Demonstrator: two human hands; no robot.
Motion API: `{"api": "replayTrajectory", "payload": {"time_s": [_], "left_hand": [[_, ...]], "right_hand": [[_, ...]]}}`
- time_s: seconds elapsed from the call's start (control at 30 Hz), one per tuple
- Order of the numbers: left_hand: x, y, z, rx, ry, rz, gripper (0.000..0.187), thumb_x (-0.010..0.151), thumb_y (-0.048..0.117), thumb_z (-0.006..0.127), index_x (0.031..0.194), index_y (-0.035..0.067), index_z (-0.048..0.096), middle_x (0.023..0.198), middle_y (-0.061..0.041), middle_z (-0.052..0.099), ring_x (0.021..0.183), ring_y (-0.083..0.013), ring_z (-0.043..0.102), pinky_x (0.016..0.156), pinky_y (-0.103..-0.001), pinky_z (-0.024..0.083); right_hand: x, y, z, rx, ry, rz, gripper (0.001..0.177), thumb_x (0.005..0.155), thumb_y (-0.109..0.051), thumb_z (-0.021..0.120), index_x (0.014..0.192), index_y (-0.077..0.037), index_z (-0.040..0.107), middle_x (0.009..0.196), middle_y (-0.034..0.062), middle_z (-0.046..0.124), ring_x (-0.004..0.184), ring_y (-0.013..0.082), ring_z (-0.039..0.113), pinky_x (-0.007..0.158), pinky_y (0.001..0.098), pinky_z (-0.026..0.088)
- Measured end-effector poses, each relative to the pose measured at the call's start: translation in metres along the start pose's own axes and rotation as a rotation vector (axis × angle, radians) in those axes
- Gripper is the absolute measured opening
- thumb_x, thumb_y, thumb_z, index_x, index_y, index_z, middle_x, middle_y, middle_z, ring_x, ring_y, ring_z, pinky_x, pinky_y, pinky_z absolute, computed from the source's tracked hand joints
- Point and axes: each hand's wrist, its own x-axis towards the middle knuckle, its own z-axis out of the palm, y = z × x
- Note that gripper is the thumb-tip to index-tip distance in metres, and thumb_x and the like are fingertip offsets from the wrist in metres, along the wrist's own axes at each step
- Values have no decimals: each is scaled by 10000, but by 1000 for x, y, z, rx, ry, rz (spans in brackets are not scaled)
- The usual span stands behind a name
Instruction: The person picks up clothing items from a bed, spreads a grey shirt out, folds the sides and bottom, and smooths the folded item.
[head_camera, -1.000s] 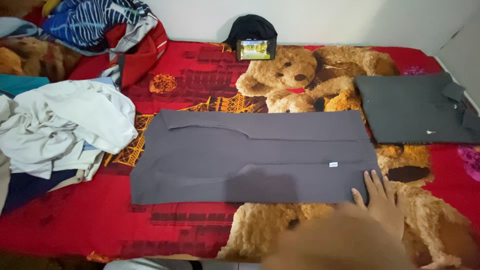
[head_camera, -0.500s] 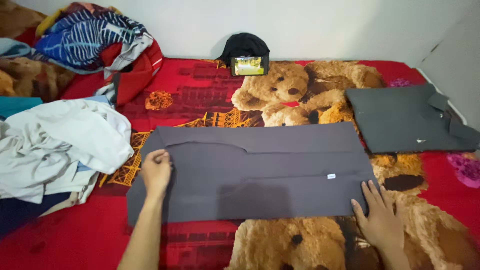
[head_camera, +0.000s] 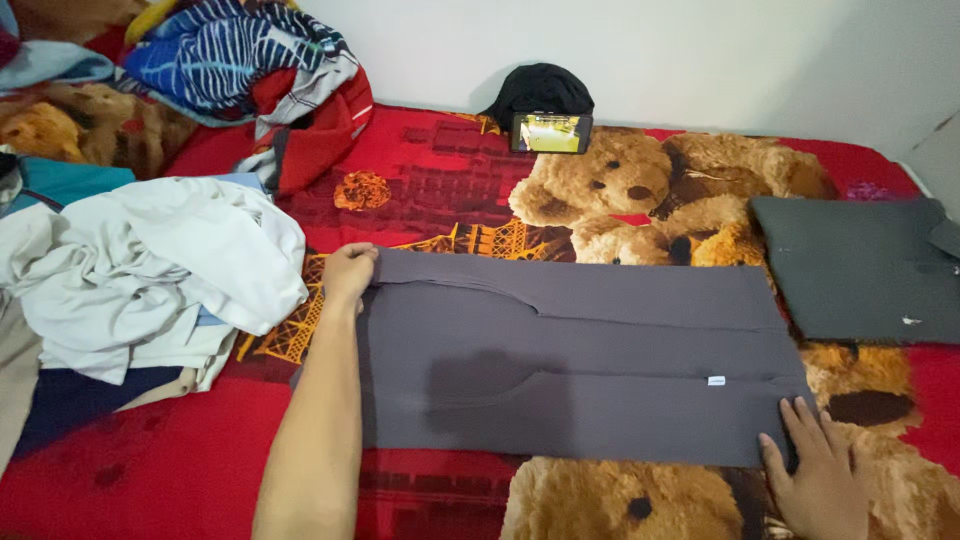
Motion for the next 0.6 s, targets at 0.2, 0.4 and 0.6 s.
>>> {"api": "replayTrajectory", "payload": {"time_s": [0.2, 0.4, 0.6], "left_hand": [[33, -43, 12, -38, -109, 58, 359, 904, 100, 728, 1253, 99, 808, 994, -166, 785, 794, -165, 603, 705, -349, 507], [25, -28, -6, 372, -70, 283, 353, 849, 118, 793, 1202, 112, 773, 994, -188, 774, 927, -305, 747, 899, -395, 559], [-8, 2, -23, 813, 24, 561, 250, 906, 296, 775, 1137, 207, 812, 1193, -150, 706, 1083, -369, 659, 923, -512, 523]], "right_hand": [[5, 4, 6, -7, 24, 5, 681, 921, -542, 509, 1541, -261, 472, 1628, 10, 428, 1535, 241, 335, 1263, 515, 217], [-2, -5, -5, -10, 19, 19, 651, 930, -534, 486, 1527, -274, 479, 1623, -12, 436, 1533, 213, 344, 1276, 470, 198], [7, -4, -5, -164, -81, 57, 647, 908, -554, 523, 1492, -276, 516, 1595, 1, 449, 1508, 224, 350, 1235, 466, 194]]}}
